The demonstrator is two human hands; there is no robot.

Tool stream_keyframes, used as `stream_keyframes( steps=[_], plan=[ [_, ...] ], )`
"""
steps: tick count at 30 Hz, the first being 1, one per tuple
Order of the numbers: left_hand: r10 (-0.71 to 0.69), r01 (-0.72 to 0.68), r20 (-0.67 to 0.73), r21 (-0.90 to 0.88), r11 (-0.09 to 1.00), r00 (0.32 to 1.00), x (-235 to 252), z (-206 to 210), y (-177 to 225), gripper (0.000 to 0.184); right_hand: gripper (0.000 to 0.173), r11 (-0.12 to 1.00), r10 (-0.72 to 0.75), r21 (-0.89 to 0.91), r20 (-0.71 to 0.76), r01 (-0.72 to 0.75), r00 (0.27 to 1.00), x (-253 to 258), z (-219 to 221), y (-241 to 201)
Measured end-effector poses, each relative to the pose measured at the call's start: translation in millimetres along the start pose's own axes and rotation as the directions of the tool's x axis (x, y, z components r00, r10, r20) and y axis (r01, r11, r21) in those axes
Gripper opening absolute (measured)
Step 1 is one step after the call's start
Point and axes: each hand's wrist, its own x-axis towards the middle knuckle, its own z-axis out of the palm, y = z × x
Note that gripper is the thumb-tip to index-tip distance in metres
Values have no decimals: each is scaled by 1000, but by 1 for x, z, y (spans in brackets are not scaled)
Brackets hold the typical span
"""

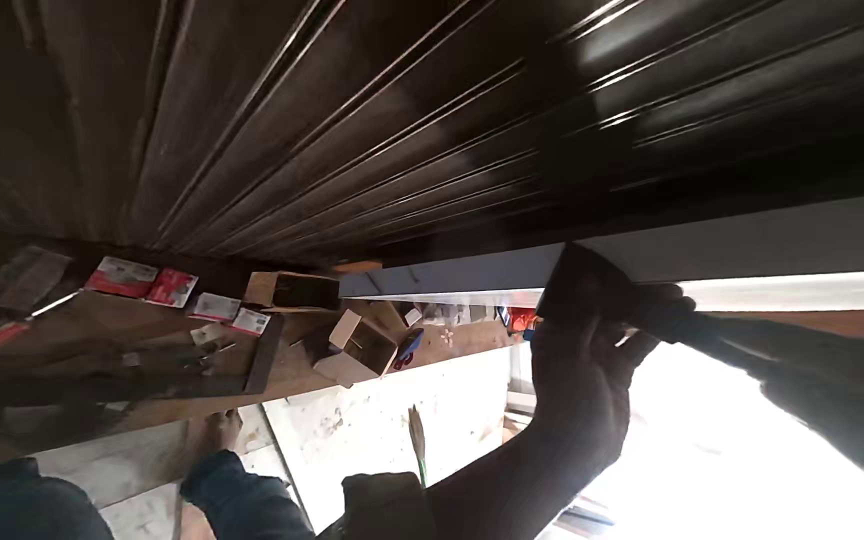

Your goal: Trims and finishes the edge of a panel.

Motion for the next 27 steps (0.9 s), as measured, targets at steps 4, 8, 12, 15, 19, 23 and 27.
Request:
stream_keyframes(
  steps=[4, 8, 12, 15, 19, 23, 27],
  plan=[
    [37, -36, -11, 15, 999, 999, 8, -37, 25, 35, 39, 985, -18, -172, -88, 2, 996, 27, 31, -19],
    [80, -79, -37, 21, 997, 996, 17, -73, 51, 36, 36, 956, -170, -267, -161, 123, 972, 57, 71, -20],
    [108, -105, -111, 24, 994, 988, 26, -103, 76, 37, 19, 921, 73, -379, -48, -85, 996, 78, 102, -13],
    [105, -104, -100, 16, 994, 989, 27, -110, 86, 33, 25, 914, -131, -398, -110, 77, 985, 82, 116, 12],
    [86, -83, -116, 36, 996, 990, 29, -108, 87, 32, 31, 961, -45, -276, -147, 3, 988, 106, 82, -79],
    [81, -33, -117, 360, 932, 990, -13, -121, 100, 57, 34, 989, -66, -142, -242, 32, 968, 81, 78, -78],
    [633, -373, 43, 838, 398, 773, -61, -112, 127, 33, 33, 964, 155, 239, -153, -115, 976, 4, 71, -83]
  ],
)
